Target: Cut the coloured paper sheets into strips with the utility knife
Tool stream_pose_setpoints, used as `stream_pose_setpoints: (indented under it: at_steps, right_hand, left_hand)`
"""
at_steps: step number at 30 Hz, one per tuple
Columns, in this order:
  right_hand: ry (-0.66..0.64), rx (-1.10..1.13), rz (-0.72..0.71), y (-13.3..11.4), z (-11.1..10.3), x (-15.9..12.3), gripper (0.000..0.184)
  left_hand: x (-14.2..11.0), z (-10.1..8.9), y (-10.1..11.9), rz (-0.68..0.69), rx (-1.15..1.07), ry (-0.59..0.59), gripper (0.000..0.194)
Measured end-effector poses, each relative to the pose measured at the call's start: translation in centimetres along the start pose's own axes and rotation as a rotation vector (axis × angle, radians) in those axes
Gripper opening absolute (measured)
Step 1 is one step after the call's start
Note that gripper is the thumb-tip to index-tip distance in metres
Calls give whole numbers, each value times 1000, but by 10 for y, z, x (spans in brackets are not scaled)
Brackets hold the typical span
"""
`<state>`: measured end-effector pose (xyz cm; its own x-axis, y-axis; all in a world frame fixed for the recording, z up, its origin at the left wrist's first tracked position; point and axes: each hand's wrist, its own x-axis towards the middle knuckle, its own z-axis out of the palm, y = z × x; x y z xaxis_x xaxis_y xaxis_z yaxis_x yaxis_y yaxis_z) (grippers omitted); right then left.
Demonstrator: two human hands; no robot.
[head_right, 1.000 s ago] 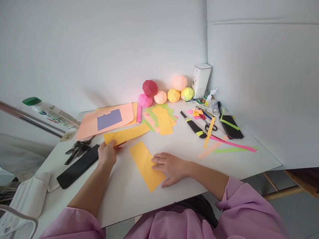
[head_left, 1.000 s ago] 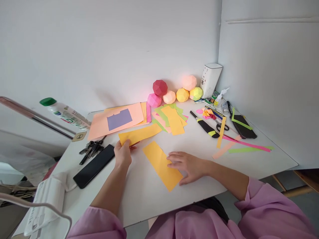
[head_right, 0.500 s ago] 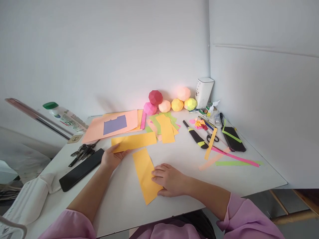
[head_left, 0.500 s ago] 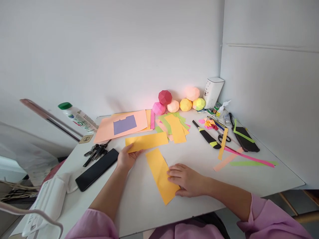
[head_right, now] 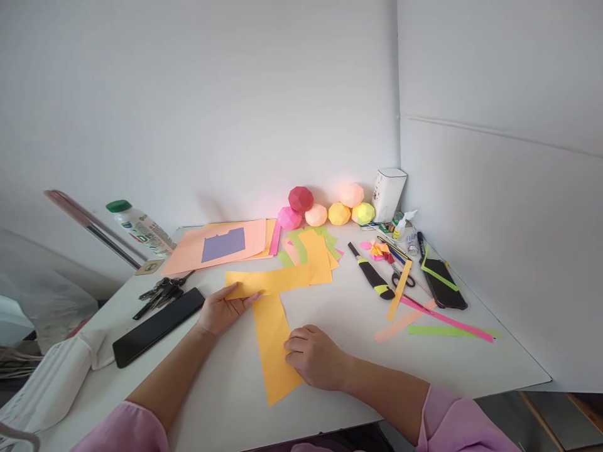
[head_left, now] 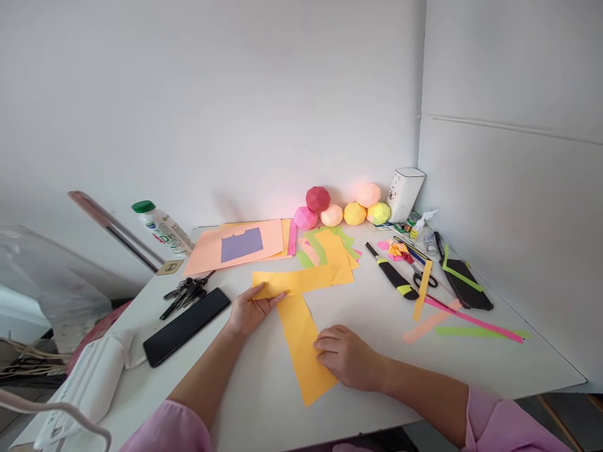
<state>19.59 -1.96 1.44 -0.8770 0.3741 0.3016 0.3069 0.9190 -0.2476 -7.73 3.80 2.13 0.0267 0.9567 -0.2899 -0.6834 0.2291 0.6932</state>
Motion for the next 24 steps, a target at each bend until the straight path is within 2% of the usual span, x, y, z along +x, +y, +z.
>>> stream_pose_setpoints:
  at_steps: [2,6,8,17,21,24]
  right_hand:
    - [-24,31,-20,-1,-5,0,12]
    - [-68,53,-49,-5,-9,-3,43]
    - [-79,48,-56,-6,-7,-3,49]
    - [-77,36,-37,-12,-2,4,35]
    - [3,-8,-33,-12,8,6,25]
    - [61,-28,-27,-9,15,7,26]
  left_hand:
    - [0,0,-1,-3,-2,-16,24]
    - [1,1,-1,-23,2,-27,29]
    - [1,2,-2,-42,-3,-27,30]
    - [5,-2,-2,-80,-39,-37,30]
    - [6,-3,-2,-82,-66,-39,29]
    - [6,-3,-1,-83,-85,-39,27]
